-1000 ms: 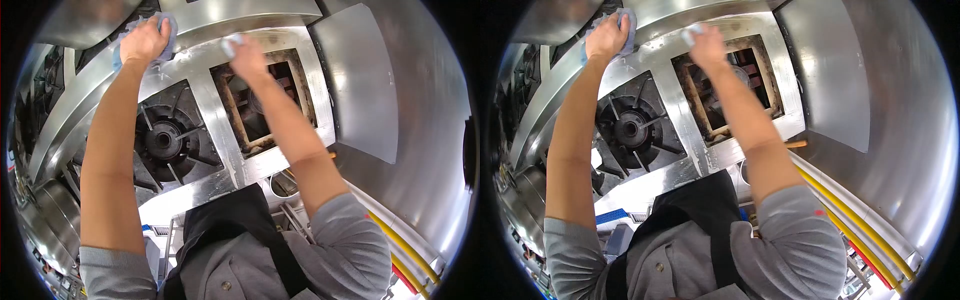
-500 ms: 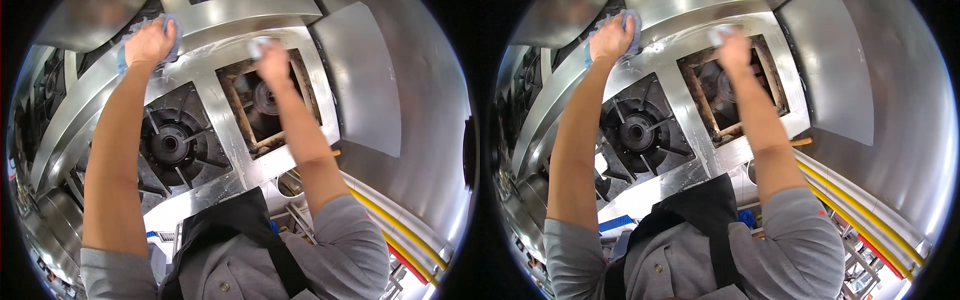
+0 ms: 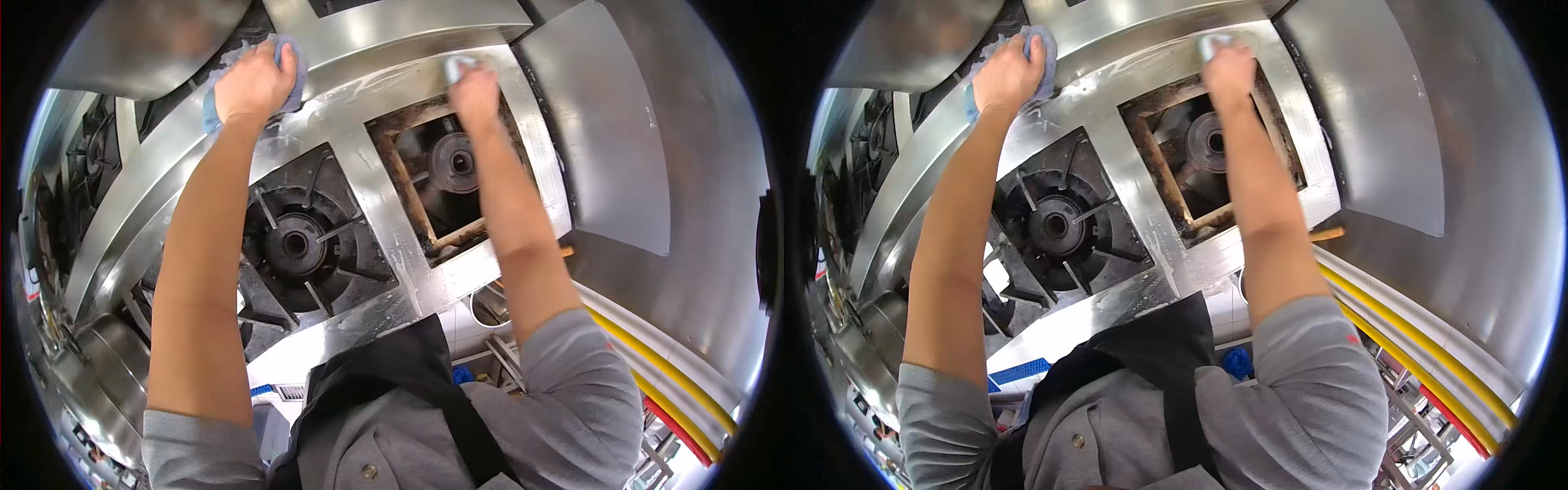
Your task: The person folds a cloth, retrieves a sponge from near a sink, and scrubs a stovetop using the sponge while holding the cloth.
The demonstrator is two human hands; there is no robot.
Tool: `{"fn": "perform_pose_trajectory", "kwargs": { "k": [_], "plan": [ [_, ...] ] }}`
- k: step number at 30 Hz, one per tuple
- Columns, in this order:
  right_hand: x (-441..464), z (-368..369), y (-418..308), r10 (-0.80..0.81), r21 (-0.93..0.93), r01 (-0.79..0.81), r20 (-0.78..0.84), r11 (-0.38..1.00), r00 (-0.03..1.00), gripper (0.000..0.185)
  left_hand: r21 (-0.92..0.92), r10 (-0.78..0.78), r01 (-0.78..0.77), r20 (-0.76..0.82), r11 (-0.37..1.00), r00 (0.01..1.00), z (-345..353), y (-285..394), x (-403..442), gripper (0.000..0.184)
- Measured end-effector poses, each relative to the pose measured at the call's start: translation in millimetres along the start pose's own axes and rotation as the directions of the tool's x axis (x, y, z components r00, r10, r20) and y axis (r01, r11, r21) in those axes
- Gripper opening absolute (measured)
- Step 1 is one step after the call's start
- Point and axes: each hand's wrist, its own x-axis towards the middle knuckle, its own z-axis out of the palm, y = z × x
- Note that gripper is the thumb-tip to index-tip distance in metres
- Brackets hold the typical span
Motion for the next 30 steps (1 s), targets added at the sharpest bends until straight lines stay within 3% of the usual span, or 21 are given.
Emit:
{"fn": "perform_pose_trajectory", "kwargs": {
  "k": [1,3,5,7,8,10,12,13,14,17,19,20,22,23,24,25,26,27,29,30],
  "plan": [
    [11,2,14,-0.022,0.018,0.024,-0.087,1.0,0.996,0.038,-0.016,0.007,-0.007,0.0,1.0,1.0,-1,-1,0,0.051],
    [14,0,6,0.024,-0.001,-0.024,0.022,1.0,0.999,0.038,-0.008,0.0,0.0,0.017,1.0,1.0,-2,-2,0,0.051],
    [-7,-13,-46,-0.004,-0.057,0.015,0.199,0.998,0.98,0.041,-0.022,0.005,-0.005,-0.005,1.0,1.0,-1,0,0,0.051],
    [-47,-9,-99,-0.304,-0.11,0.302,-0.001,0.947,0.953,0.04,-0.021,0.003,-0.003,-0.015,1.0,1.0,2,-1,1,0.052],
    [-48,-15,-98,-0.302,-0.112,0.299,-0.002,0.948,0.953,0.04,-0.005,-0.003,0.003,-0.02,1.0,1.0,2,-2,1,0.052],
    [-44,-27,-94,-0.356,0.197,0.328,0.125,0.924,0.926,0.043,-0.006,0.003,-0.003,-0.007,1.0,1.0,1,-1,1,0.052],
    [-12,-9,-43,-0.226,0.081,0.221,0.067,0.972,0.972,0.046,-0.001,-0.007,0.007,0.004,1.0,1.0,0,-2,2,0.052],
    [4,0,-20,-0.035,0.145,0.012,0.152,0.989,0.988,0.047,-0.01,0.0,0.0,0.004,1.0,1.0,-1,-1,0,0.052],
    [14,-18,-8,0.009,0.129,-0.041,0.241,0.991,0.971,0.048,-0.02,0.006,-0.006,0.002,1.0,1.0,-2,-2,0,0.052],
    [-8,-7,-64,0.104,0.089,-0.118,0.15,0.989,0.983,0.045,-0.025,-0.004,0.004,-0.005,1.0,1.0,1,-2,1,0.052],
    [-47,3,-127,-0.093,0.019,0.095,-0.086,0.995,0.992,0.044,-0.033,0.003,-0.003,-0.019,0.999,1.0,4,-3,2,0.052],
    [-53,-9,-131,-0.092,0.019,0.094,-0.086,0.995,0.992,0.044,-0.036,0.004,-0.005,-0.027,0.999,1.0,5,-4,2,0.052],
    [-55,-35,-141,-0.249,0.29,0.186,0.197,0.939,0.948,0.044,-0.016,0.033,-0.033,0.015,0.999,0.999,-3,-1,2,0.052],
    [-47,-26,-120,-0.298,0.016,0.3,0.167,0.954,0.94,0.044,0.003,0.051,-0.051,0.064,0.999,0.997,-7,-6,0,0.052],
    [-38,-30,-94,-0.252,-0.119,0.281,0.216,0.952,0.943,0.041,-0.009,0.112,-0.112,0.057,0.994,0.992,-5,-15,-1,0.052],
    [-21,-35,-64,-0.084,0.003,0.087,0.263,0.996,0.961,0.036,-0.022,0.181,-0.18,0.048,0.983,0.982,-1,-24,-2,0.052],
    [-13,-26,-41,0.116,0.142,-0.137,0.148,0.98,0.982,0.03,-0.042,0.231,-0.233,-0.034,0.972,0.972,3,-30,-5,0.052],
    [-11,-32,-33,0.077,0.197,-0.048,-0.14,0.979,0.987,0.029,-0.04,0.23,-0.231,-0.036,0.972,0.973,3,-31,-3,0.052],
    [-11,-26,-46,0.049,0.008,-0.051,0.199,0.999,0.979,0.033,0.002,0.211,-0.211,-0.013,0.978,0.977,6,-26,-2,0.05],
    [-27,-26,-76,-0.001,0.023,-0.003,0.16,1.0,0.987,0.038,-0.006,0.205,-0.205,-0.012,0.979,0.979,6,-25,-4,0.05]
  ]
}}
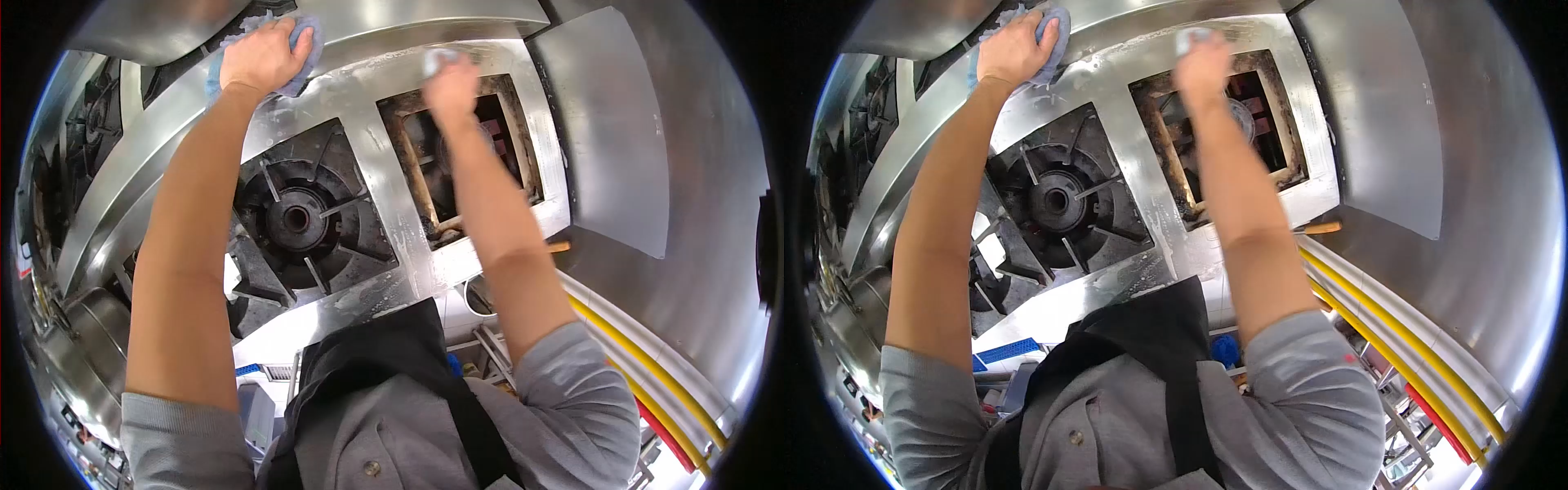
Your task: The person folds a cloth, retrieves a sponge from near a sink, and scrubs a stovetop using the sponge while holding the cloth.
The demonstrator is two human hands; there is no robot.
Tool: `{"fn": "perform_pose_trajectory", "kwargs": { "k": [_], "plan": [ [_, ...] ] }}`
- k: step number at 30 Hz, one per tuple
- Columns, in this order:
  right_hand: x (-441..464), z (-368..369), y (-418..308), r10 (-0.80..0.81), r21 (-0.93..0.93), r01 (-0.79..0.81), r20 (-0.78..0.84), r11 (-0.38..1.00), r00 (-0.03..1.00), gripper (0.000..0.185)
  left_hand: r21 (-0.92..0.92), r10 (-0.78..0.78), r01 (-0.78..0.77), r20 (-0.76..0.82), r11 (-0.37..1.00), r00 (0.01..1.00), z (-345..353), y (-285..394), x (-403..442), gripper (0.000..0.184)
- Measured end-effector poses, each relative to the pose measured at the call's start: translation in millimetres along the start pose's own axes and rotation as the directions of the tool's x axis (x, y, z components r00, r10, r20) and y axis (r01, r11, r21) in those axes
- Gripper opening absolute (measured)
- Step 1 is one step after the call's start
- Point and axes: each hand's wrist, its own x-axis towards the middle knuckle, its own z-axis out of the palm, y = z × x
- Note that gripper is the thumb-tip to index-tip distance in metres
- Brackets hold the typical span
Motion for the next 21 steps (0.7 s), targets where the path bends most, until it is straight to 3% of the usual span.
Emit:
{"fn": "perform_pose_trajectory", "kwargs": {
  "k": [1,3,4,6,7,9,11,13,15,16,18,19,20,21],
  "plan": [
    [-15,4,-30,-0.05,0.008,0.051,-0.044,0.999,0.998,0.043,0.002,0.012,-0.012,0.001,1.0,1.0,-3,0,0,0.05],
    [-38,6,-58,-0.243,0.253,0.255,-0.078,0.933,0.967,0.05,0.002,0.027,-0.027,-0.002,1.0,1.0,-7,-2,2,0.049],
    [-37,8,-46,-0.237,0.248,0.248,-0.073,0.936,0.969,0.05,0.021,0.049,-0.05,0.02,0.999,0.999,-7,-4,2,0.048],
    [-21,8,-3,-0.385,-0.068,0.381,-0.066,0.922,0.92,0.05,0.036,0.076,-0.077,0.04,0.996,0.996,-4,-4,4,0.048],
    [-10,-12,18,-0.23,-0.044,0.235,0.087,0.971,0.969,0.051,0.05,0.1,-0.101,0.031,0.994,0.995,-3,-6,4,0.048],
    [3,-8,61,-0.049,0.02,0.051,-0.092,0.998,0.995,0.048,0.067,0.111,-0.112,0.02,0.991,0.994,-4,-9,4,0.048],
    [9,6,48,0.004,-0.073,-0.001,0.05,0.997,0.999,0.049,0.046,0.101,-0.103,0.042,0.994,0.994,-7,-6,3,0.047],
    [-24,5,-12,-0.167,-0.118,0.158,-0.066,0.98,0.984,0.052,0.042,0.093,-0.094,0.02,0.995,0.995,-4,-6,3,0.047],
    [-43,8,-47,-0.271,0.164,0.271,-0.018,0.949,0.962,0.054,0.038,0.093,-0.092,-0.006,0.995,0.996,-4,-6,3,0.047],
    [-41,6,-38,-0.265,0.162,0.264,-0.02,0.951,0.964,0.054,0.055,0.092,-0.091,-0.006,0.994,0.996,-4,-6,2,0.046],
    [-31,0,-6,-0.441,0.125,0.448,-0.08,0.885,0.894,0.051,0.072,0.093,-0.092,-0.003,0.993,0.996,-3,-5,2,0.046],
    [-22,-6,10,-0.36,0.001,0.36,-0.016,0.933,0.933,0.052,0.07,0.095,-0.095,-0.005,0.993,0.995,-4,-5,3,0.045],
    [-9,6,38,-0.328,-0.009,0.329,-0.118,0.944,0.937,0.052,0.066,0.094,-0.094,-0.005,0.993,0.996,-3,-6,1,0.045],
    [-2,-4,49,-0.195,0.051,0.2,-0.082,0.978,0.977,0.052,0.067,0.086,-0.085,-0.003,0.994,0.996,-1,-7,0,0.045]
  ]
}}
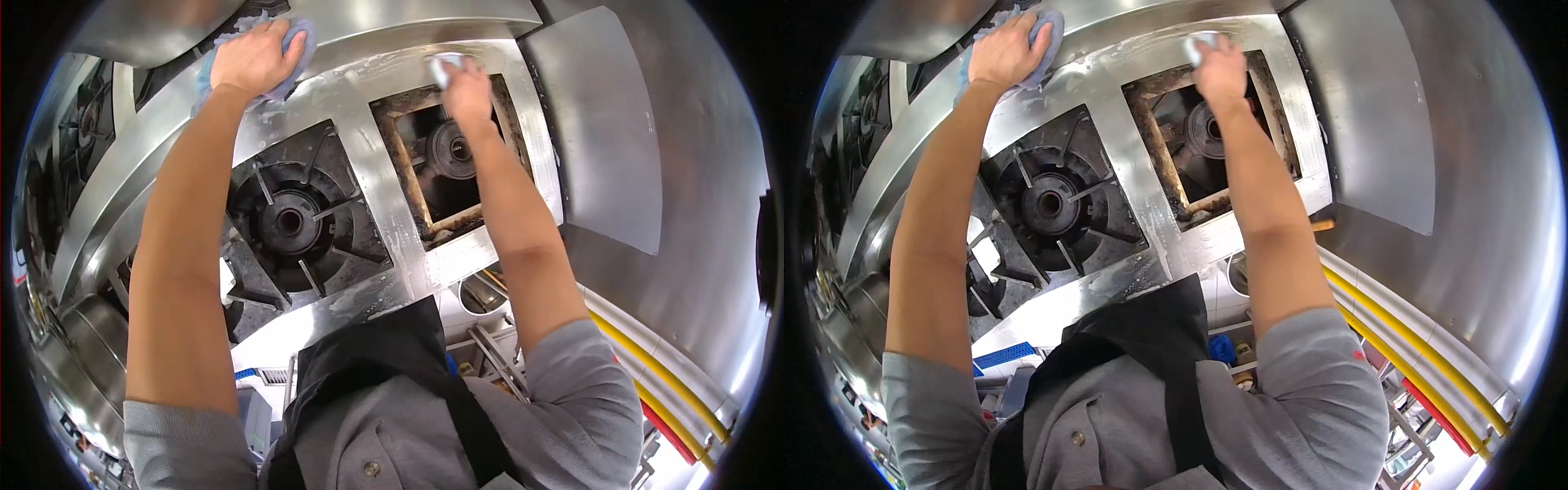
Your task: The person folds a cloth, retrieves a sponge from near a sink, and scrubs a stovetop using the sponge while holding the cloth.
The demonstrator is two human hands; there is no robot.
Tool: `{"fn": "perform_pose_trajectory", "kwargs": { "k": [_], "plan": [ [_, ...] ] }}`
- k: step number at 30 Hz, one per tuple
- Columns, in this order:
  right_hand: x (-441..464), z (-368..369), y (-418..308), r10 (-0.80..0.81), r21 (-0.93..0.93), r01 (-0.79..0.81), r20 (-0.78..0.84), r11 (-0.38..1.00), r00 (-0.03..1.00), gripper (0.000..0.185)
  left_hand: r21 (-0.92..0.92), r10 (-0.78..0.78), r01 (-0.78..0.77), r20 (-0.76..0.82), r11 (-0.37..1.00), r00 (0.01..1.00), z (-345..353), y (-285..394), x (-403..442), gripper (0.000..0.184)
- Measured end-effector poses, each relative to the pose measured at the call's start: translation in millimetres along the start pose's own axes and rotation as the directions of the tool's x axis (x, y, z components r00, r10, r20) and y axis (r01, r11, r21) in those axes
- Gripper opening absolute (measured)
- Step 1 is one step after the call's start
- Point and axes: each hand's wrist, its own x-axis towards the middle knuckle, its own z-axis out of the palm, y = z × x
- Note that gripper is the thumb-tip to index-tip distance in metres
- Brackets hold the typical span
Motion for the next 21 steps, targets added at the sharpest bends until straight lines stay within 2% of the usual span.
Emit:
{"fn": "perform_pose_trajectory", "kwargs": {
  "k": [2,4,6,8,10,12,13,15,16,17,18,19,21],
  "plan": [
    [0,-1,-11,0.191,0.013,-0.193,0.088,0.981,0.978,0.057,-0.031,0.032,-0.033,-0.045,0.999,0.998,1,-1,1,0.044],
    [-9,2,-62,0.009,-0.193,0.023,0.161,0.981,0.987,0.055,-0.026,0.023,-0.024,-0.043,0.999,0.999,3,-2,2,0.044],
    [-27,11,-99,-0.161,0.125,0.154,0.053,0.98,0.985,0.054,-0.019,0.018,-0.019,-0.041,1.0,0.999,3,-1,2,0.044],
    [-25,-1,-84,-0.298,0.239,0.269,0.094,0.933,0.95,0.053,-0.027,-0.015,0.015,-0.031,1.0,0.999,3,0,2,0.045],
    [-14,7,-31,-0.309,0.096,0.308,-0.003,0.947,0.951,0.054,-0.035,-0.007,0.005,-0.043,0.999,0.999,2,2,2,0.044],
    [1,1,15,-0.061,-0.037,0.063,0.067,0.997,0.996,0.049,-0.038,-0.018,0.016,-0.044,0.999,0.999,2,0,-1,0.044],
    [3,-10,3,-0.072,-0.034,0.074,0.069,0.997,0.995,0.049,-0.038,-0.014,0.013,-0.033,0.999,0.999,1,0,0,0.044],
    [3,-25,-25,0.072,-0.192,-0.036,0.185,0.981,0.98,0.046,-0.033,-0.016,0.016,-0.018,0.999,1.0,-1,1,1,0.044],
    [-2,3,-44,0.003,-0.235,0.024,0.117,0.972,0.993,0.044,-0.032,-0.02,0.02,-0.017,0.999,1.0,-3,1,1,0.044],
    [-11,20,-69,-0.083,-0.1,0.091,0.078,0.991,0.993,0.045,-0.048,-0.02,0.019,-0.021,0.999,1.0,-3,1,0,0.045],
    [-21,0,-102,-0.131,0.03,0.128,0.148,0.991,0.98,0.046,-0.064,-0.021,0.019,-0.026,0.998,0.999,-5,2,-2,0.045],
    [-29,6,-113,-0.264,0.1,0.258,0.052,0.961,0.963,0.047,-0.063,-0.023,0.021,-0.025,0.998,0.999,-9,3,-2,0.045],
    [-23,7,-89,-0.312,0.074,0.308,0.056,0.949,0.948,0.049,-0.128,0.036,-0.06,-0.182,0.99,0.983,-15,8,-4,0.036]
  ]
}}
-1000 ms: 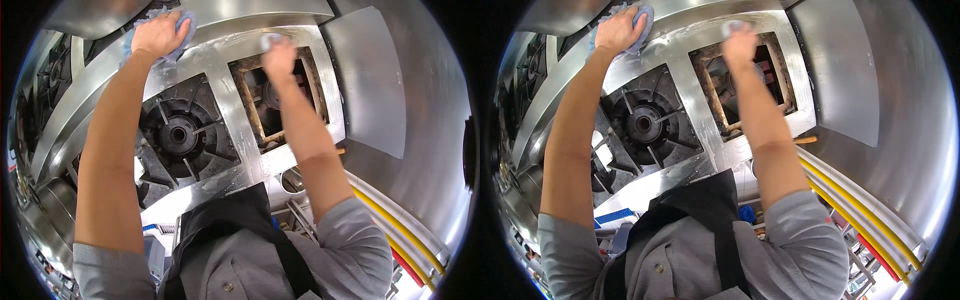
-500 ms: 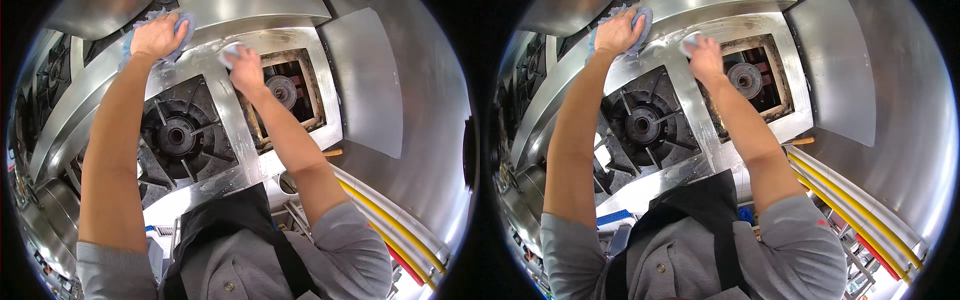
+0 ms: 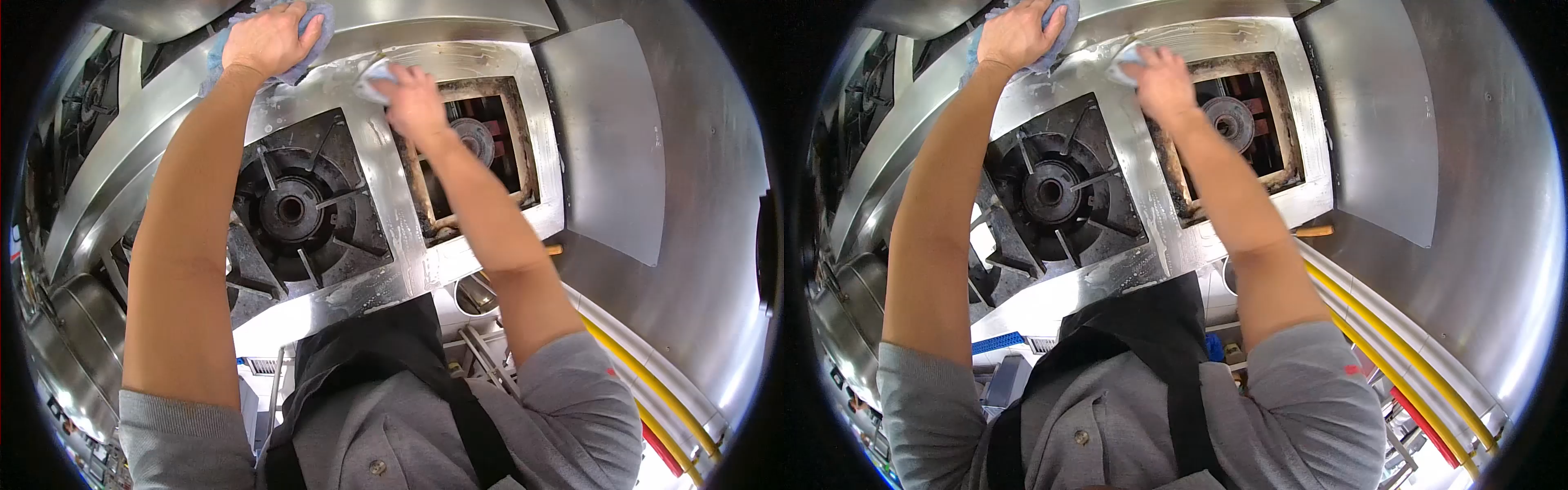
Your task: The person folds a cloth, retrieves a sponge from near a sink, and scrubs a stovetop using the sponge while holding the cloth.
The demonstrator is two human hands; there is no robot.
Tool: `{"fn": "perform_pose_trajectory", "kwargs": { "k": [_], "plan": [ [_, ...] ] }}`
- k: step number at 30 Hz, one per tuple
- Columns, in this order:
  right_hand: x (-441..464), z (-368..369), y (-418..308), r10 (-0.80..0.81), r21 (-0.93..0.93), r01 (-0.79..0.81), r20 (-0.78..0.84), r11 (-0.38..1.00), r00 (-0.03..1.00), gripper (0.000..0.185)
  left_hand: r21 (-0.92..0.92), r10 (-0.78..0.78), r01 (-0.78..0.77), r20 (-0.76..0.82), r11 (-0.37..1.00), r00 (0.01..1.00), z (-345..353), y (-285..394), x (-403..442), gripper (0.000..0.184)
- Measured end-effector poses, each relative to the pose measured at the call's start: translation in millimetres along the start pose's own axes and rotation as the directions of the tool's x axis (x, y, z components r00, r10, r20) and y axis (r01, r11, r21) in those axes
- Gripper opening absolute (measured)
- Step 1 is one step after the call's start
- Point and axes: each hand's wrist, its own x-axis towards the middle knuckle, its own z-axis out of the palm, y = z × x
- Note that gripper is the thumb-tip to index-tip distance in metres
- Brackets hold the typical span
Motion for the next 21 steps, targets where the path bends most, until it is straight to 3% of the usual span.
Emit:
{"fn": "perform_pose_trajectory", "kwargs": {
  "k": [1,3,5,8,9,11,13,15,17,18,20,21],
  "plan": [
    [1,0,22,-0.053,-0.032,0.053,0.003,0.998,0.999,0.051,-0.001,0.002,-0.002,0.001,1.0,1.0,-1,0,1,0.036],
    [-1,-2,80,0.107,-0.134,-0.115,-0.065,0.984,0.992,0.054,-0.005,-0.005,0.005,0.038,1.0,0.999,-1,-2,0,0.041],
    [-3,-5,102,0.38,-0.047,-0.386,-0.095,0.921,0.92,0.05,0.014,-0.02,0.02,0.031,1.0,0.999,-2,-2,1,0.041],
    [9,2,37,0.256,-0.255,-0.261,-0.051,0.931,0.965,0.042,0.032,-0.035,0.034,0.034,0.999,0.999,0,1,0,0.041],
    [9,12,9,0.198,-0.113,-0.213,-0.132,0.97,0.971,0.04,0.042,-0.047,0.046,0.037,0.998,0.998,1,1,0,0.041],
    [8,-1,-24,0.116,0.073,-0.112,-0.05,0.991,0.992,0.04,0.028,-0.05,0.049,0.048,0.998,0.998,-3,1,2,0.042],
    [5,-8,6,0.043,0.025,-0.042,-0.05,0.999,0.998,0.038,-0.006,-0.05,0.051,0.072,0.999,0.996,6,0,-1,0.042],
    [5,-19,58,0.281,-0.158,-0.268,0.063,0.95,0.958,0.034,0.078,-0.066,0.061,0.056,0.995,0.996,18,-9,-2,0.045],
    [2,-13,108,0.445,-0.118,-0.454,-0.097,0.883,0.89,0.032,0.124,-0.108,0.092,0.126,0.988,0.986,14,-10,-1,0.046],
    [8,-21,97,0.436,-0.118,-0.445,-0.098,0.888,0.895,0.032,0.12,-0.095,0.08,0.13,0.99,0.987,16,-12,0,0.046],
    [21,-41,48,0.422,-0.274,-0.364,0.196,0.89,0.885,0.04,0.109,-0.077,0.063,0.133,0.992,0.988,17,-10,0,0.047],
    [24,-2,32,0.289,-0.414,-0.213,0.13,0.885,0.949,0.039,0.113,-0.081,0.068,0.117,0.991,0.99,16,-9,-1,0.046]
  ]
}}
